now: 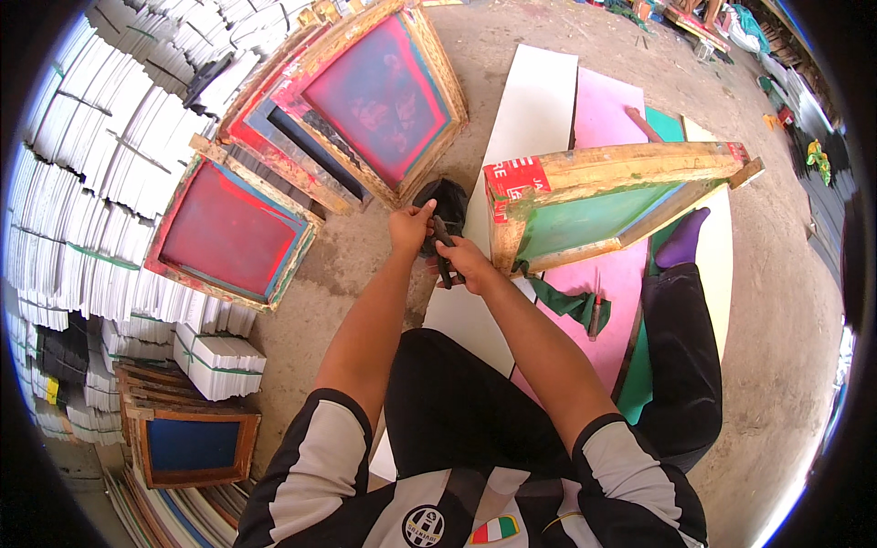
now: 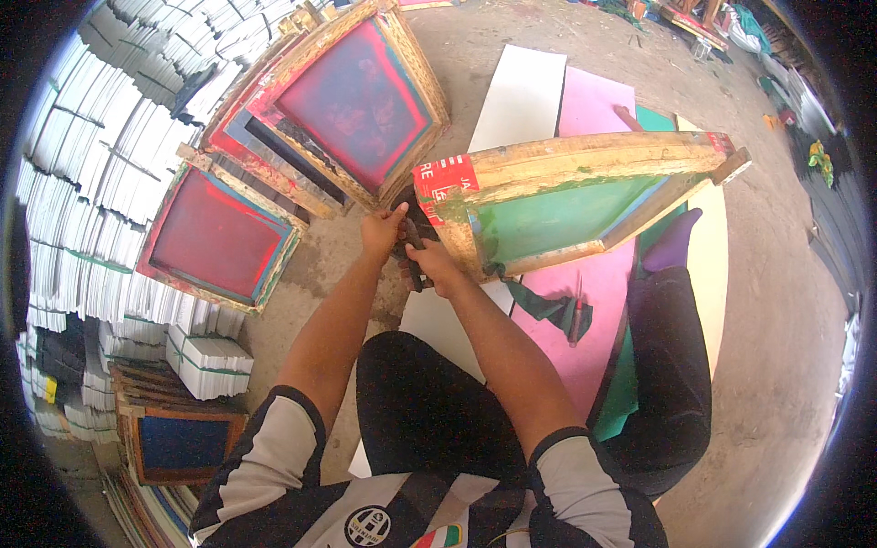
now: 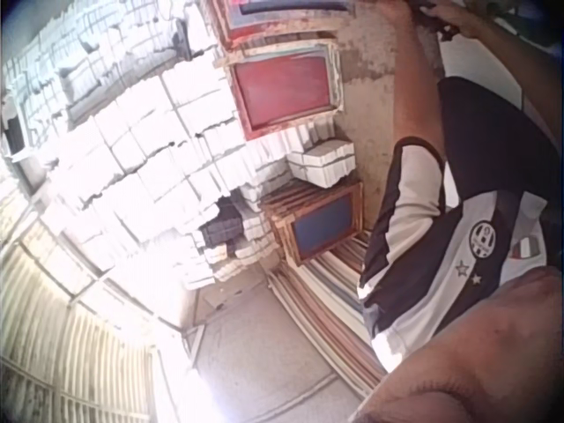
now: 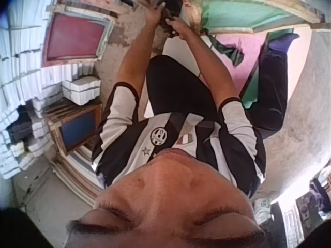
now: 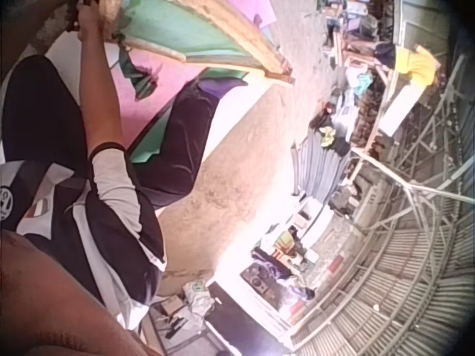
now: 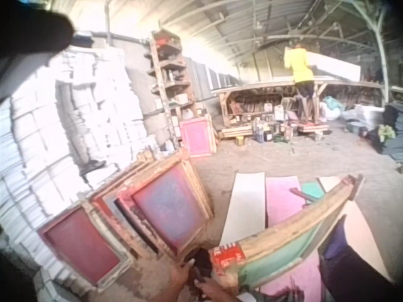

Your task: The person sits on the floor and repairs a wooden screen printing frame. They use pliers to remove staples, a screwdriver to scrape residue, and a cloth to wipe the frame and mesh. The person also gathers debris from the work surface and discards it into a black bag.

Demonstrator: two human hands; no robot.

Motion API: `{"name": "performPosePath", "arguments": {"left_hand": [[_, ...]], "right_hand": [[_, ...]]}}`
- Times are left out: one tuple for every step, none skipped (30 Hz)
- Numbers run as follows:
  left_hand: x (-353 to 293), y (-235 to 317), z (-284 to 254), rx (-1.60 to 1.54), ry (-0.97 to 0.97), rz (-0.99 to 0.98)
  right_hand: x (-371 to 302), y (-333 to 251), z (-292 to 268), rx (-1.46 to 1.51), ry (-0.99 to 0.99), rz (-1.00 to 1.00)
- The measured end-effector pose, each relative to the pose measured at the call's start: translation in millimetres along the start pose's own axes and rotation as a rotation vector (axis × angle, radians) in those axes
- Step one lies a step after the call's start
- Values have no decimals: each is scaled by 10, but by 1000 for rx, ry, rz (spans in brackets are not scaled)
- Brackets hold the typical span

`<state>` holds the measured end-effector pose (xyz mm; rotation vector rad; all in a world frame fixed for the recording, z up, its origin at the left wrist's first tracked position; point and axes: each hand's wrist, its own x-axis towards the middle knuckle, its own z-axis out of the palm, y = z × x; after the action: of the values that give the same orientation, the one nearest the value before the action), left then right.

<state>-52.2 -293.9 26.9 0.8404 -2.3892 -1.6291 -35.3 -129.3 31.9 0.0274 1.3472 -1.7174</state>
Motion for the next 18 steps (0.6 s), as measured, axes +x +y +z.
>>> {"name": "performPosePath", "arguments": {"left_hand": [[46, -21, -13, -21, 14, -28], [89, -50, -21, -42, 28, -56], [115, -50, -25, -63, 38, -82], [131, -58, -49, -4, 35, -69], [142, -69, -88, 56, 33, -56], [148, -71, -130, 116, 31, -44], [87, 54, -136, 270, 98, 62], [4, 166, -172, 422, 166, 170], [-78, 334, -232, 570, 243, 280], [-48, 465, -298, 360, 163, 242], [-1, 602, -381, 153, 80, 202], [-4, 758, -405, -52, -9, 159], [-241, 1183, -357, -218, -107, 260], [-621, 1702, -360, -385, -204, 353], [-939, 2054, -374, -503, -384, 489], [-1195, 2301, -371, -621, -565, 620], [-1324, 2388, -363, -425, -601, 790], [-1473, 2521, -373, -205, -621, 968]], "right_hand": [[5, 5, 8, -2, -3, 4], [9, 13, 21, -4, -6, 9], [14, 12, 21, -5, -5, 11], [18, 11, 25, -9, -2, 13], [23, 12, 35, -14, 0, 15], [36, 20, 40, -17, 1, 18], [42, 14, 2, -15, 12, 23], [46, 22, -12, -12, 23, 27], [44, 22, -7, -13, 30, 31], [60, 39, 3, -15, 20, 23], [73, 72, 41, -16, 10, 16], [87, 106, 67, -14, 2, 10], [90, 101, 13, -1, 1, 21], [85, 80, -30, 2, 3, 13], [66, 64, -16, 1, -8, 9], [43, 59, -6, -1, -19, 9], [77, 122, -43, -2, -27, -10], [63, 106, -2, -4, -65, -52]]}}
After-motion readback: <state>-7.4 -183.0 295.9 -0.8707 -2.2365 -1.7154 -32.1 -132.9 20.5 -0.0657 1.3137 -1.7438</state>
